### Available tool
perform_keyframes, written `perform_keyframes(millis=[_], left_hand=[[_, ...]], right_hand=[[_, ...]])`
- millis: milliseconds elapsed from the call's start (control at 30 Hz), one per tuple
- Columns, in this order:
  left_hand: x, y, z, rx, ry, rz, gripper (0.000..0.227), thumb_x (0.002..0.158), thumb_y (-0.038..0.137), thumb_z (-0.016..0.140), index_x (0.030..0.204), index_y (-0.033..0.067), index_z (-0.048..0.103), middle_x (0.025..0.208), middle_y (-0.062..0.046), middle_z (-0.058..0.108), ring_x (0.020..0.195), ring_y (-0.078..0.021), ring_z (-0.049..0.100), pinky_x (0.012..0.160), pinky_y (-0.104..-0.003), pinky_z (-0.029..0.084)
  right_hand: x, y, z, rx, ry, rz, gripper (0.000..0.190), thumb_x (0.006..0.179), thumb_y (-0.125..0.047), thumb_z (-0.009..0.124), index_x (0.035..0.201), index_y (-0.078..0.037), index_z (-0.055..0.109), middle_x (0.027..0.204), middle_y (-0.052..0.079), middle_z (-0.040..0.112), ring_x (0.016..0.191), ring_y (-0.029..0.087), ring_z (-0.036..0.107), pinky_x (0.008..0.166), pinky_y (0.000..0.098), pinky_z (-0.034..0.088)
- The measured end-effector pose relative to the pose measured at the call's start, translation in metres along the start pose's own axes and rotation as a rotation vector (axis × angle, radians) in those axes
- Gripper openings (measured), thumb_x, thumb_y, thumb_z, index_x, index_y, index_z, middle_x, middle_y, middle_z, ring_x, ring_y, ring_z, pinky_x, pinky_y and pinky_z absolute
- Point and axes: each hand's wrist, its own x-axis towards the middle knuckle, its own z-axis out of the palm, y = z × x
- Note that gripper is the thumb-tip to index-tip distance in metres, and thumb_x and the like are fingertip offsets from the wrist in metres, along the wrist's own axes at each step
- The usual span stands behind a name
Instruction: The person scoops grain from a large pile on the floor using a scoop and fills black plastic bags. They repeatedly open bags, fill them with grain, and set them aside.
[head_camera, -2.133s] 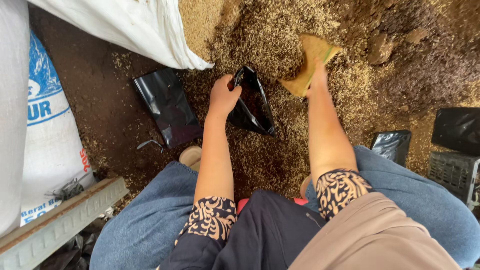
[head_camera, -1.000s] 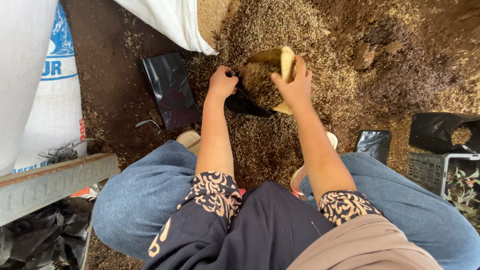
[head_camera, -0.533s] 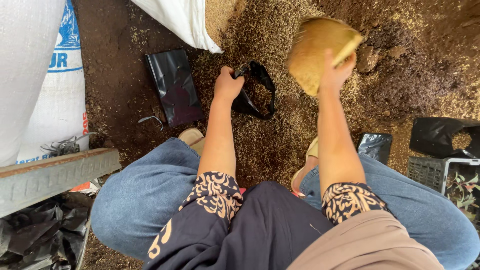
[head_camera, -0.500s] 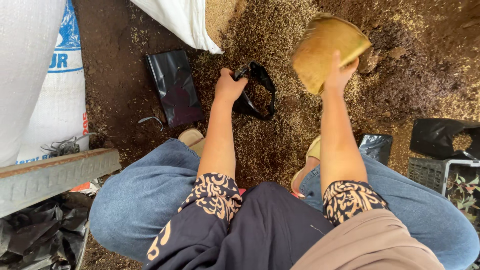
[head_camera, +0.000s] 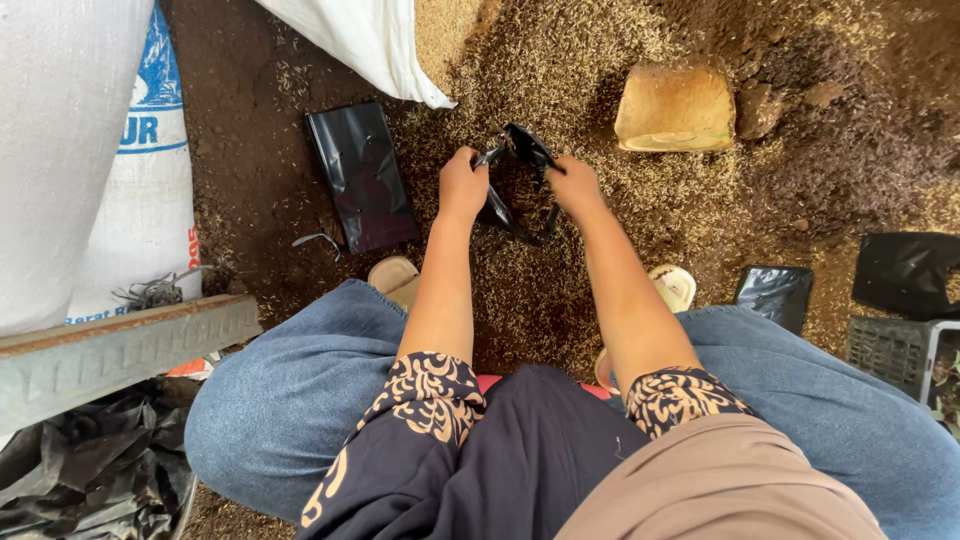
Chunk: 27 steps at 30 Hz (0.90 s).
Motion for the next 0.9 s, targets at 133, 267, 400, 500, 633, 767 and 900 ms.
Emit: perform_keyframes(millis=[133,267,400,500,633,767,900], left_hand=[[0.01,0.007,0.009,-0.132,0.067,0.182,0.026,0.098,0.013,0.063,0.121,0.0009,0.065,0.097,-0.017,0.072,0.08,-0.0282,0.069,0.074,-0.041,0.053],[0.009,0.022,0.024,-0.122,0.042,0.049,0.045,0.09,0.014,0.065,0.131,0.0032,0.053,0.092,-0.018,0.069,0.074,-0.0277,0.068,0.071,-0.042,0.052],[0.002,0.027,0.03,0.032,-0.159,-0.038,0.033,0.091,0.011,0.062,0.123,0.0029,0.063,0.09,-0.014,0.069,0.072,-0.0239,0.066,0.066,-0.041,0.052],[0.006,0.028,0.029,-0.203,-0.218,-0.116,0.031,0.095,0.012,0.057,0.124,0.0038,0.067,0.087,-0.012,0.068,0.068,-0.0216,0.065,0.063,-0.039,0.054],[0.011,0.039,0.029,-0.405,-0.062,-0.072,0.039,0.092,0.012,0.061,0.13,0.0028,0.06,0.093,-0.014,0.066,0.071,-0.0216,0.065,0.063,-0.038,0.058],[-0.006,0.048,0.036,-0.127,-0.086,-0.18,0.062,0.095,0.028,0.074,0.136,-0.0031,0.038,0.101,-0.021,0.066,0.084,-0.0247,0.069,0.078,-0.037,0.054],[-0.019,0.036,0.046,0.041,-0.206,-0.078,0.056,0.086,0.02,0.072,0.126,-0.0033,0.04,0.099,-0.023,0.066,0.082,-0.0323,0.071,0.074,-0.044,0.057]], right_hand=[[-0.015,-0.01,-0.06,-0.023,-0.068,0.116,0.027,0.102,-0.026,0.057,0.113,-0.008,0.074,0.093,0.012,0.072,0.077,0.024,0.063,0.073,0.041,0.053],[-0.027,-0.016,-0.085,-0.164,0.095,0.014,0.024,0.103,-0.019,0.059,0.116,-0.003,0.071,0.092,0.016,0.069,0.073,0.023,0.062,0.071,0.0401,0.05],[-0.036,-0.021,-0.098,-0.207,0.038,0.142,0.03,0.097,-0.006,0.052,0.123,-0.006,0.067,0.091,0.01,0.07,0.068,0.016,0.064,0.066,0.0348,0.053],[-0.037,-0.021,-0.12,0.115,-0.008,0.221,0.031,0.1,-0.005,0.05,0.126,-0.004,0.068,0.088,0.011,0.066,0.063,0.014,0.058,0.059,0.0294,0.05],[-0.028,-0.027,-0.123,0.572,0.133,0.253,0.028,0.095,-0.006,0.058,0.121,-0.006,0.068,0.087,0.005,0.068,0.062,0.008,0.056,0.056,0.0178,0.054],[-0.026,-0.031,-0.108,0.01,0.243,0.154,0.038,0.088,-0.012,0.069,0.125,-0.01,0.058,0.088,0.007,0.066,0.068,0.013,0.06,0.06,0.0278,0.051],[-0.04,-0.022,-0.098,-0.076,0.49,-0.139,0.032,0.094,-0.027,0.079,0.11,-0.003,0.064,0.093,0.012,0.068,0.083,0.022,0.063,0.076,0.0377,0.053]])
